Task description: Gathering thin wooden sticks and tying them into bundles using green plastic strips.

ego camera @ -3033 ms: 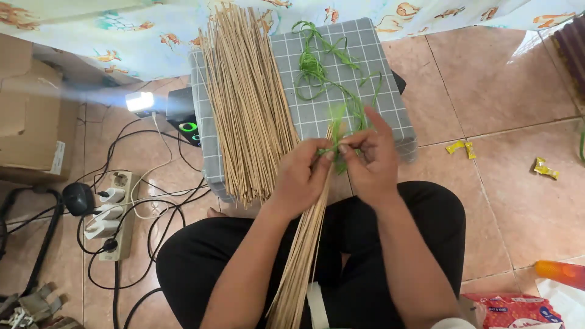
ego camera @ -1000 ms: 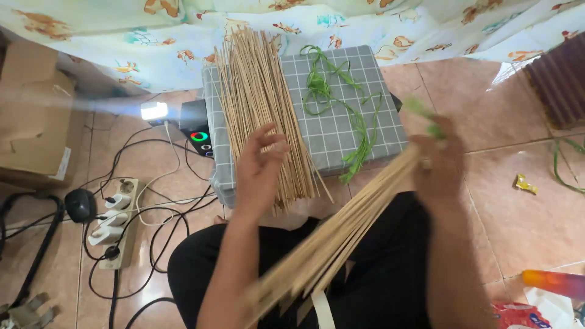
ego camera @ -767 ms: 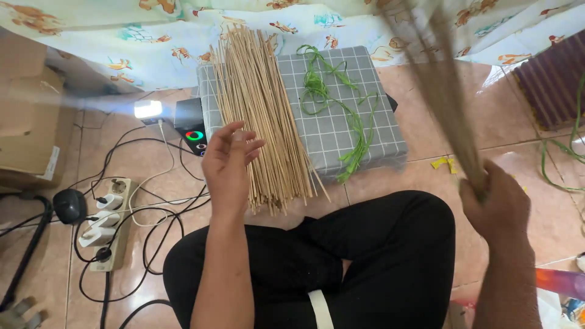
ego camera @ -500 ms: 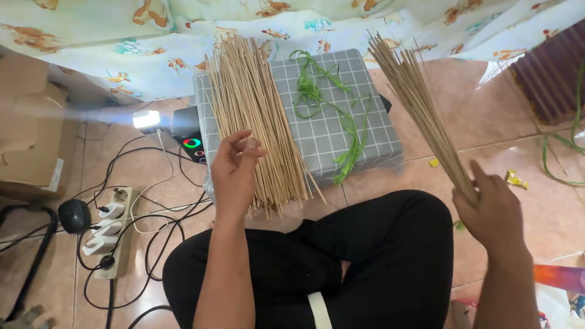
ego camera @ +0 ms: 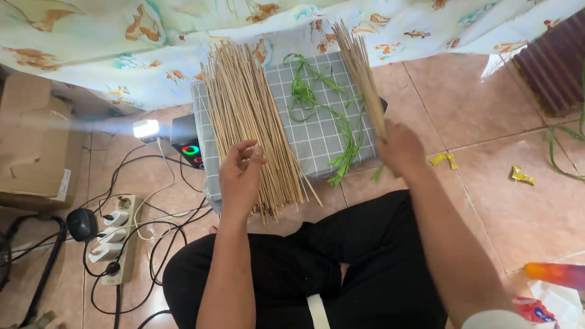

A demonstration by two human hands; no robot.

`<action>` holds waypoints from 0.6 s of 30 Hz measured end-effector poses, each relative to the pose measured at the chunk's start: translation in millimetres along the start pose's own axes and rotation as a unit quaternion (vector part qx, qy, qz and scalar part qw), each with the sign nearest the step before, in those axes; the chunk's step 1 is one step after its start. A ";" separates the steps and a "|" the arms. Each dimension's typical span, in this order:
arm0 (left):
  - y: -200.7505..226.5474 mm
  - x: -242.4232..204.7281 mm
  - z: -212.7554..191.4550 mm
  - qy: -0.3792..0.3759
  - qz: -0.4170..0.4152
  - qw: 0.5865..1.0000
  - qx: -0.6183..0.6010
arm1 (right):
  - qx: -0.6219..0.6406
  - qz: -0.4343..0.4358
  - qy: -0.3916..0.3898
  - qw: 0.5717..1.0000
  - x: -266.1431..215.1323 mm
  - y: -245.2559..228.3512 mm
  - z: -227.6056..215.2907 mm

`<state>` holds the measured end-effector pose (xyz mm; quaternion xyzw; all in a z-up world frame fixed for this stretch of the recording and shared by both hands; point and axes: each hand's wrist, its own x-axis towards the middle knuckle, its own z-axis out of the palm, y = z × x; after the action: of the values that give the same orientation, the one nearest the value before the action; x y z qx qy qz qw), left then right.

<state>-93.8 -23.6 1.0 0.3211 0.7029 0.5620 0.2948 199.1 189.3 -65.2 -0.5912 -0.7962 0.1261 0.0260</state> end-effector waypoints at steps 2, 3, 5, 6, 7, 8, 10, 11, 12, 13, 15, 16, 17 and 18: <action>12.1 2.4 -1.2 0.006 -0.013 1.000 0.013 | 0.013 -0.008 0.004 1.000 0.7 -19.0 7.0; 16.1 0.5 -2.2 0.013 -0.032 0.999 0.028 | 0.026 -0.017 0.003 1.000 -1.5 -27.8 12.9; 23.2 -2.0 -7.9 0.024 -0.038 0.997 0.066 | 0.048 -0.030 0.010 0.998 -18.4 -46.5 2.0; 26.9 -3.5 -11.5 0.033 -0.043 0.993 0.104 | 0.071 -0.041 0.019 0.996 -27.3 -56.4 -3.3; 21.8 -2.5 -15.8 0.035 -0.044 0.993 0.104 | 0.071 -0.043 0.017 0.996 -29.8 -58.2 -3.3; 17.2 -2.0 -20.4 0.052 -0.015 0.985 0.165 | 0.075 -0.034 0.026 0.996 -32.8 -60.0 -3.9; 2.7 -1.7 -30.1 0.069 0.013 0.972 0.224 | 0.078 -0.027 0.033 0.996 -42.4 -59.8 -7.0; -5.2 4.3 -35.2 0.074 -0.010 0.950 0.303 | 0.069 -0.018 0.037 0.997 -42.9 -60.1 -10.8; -13.0 10.7 -39.9 0.079 -0.035 0.921 0.380 | 0.061 -0.008 0.042 0.997 -43.2 -60.2 -14.3; -23.1 19.5 -43.6 0.081 -0.037 0.921 0.380 | 0.061 -0.011 0.040 0.997 -43.4 -54.3 -10.2; -47.8 33.6 -51.1 0.075 -0.087 0.903 0.414 | -0.004 -0.106 0.266 0.958 -45.5 -41.2 2.1; -58.0 38.1 -51.6 0.076 -0.093 0.902 0.415 | -0.004 -0.110 0.261 0.959 -53.8 -42.2 1.2; -66.0 45.4 -52.7 0.072 -0.100 0.900 0.419 | -0.031 -0.147 0.337 0.929 -59.4 -44.7 -1.0; -72.9 52.5 -53.8 0.067 -0.106 0.898 0.422 | -0.058 -0.183 0.411 0.891 -65.2 -46.9 -4.4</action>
<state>-176.8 -26.6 -62.7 0.3005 0.9223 0.1977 0.1417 175.6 115.7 -43.1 -0.4347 -0.8143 -0.1812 0.3393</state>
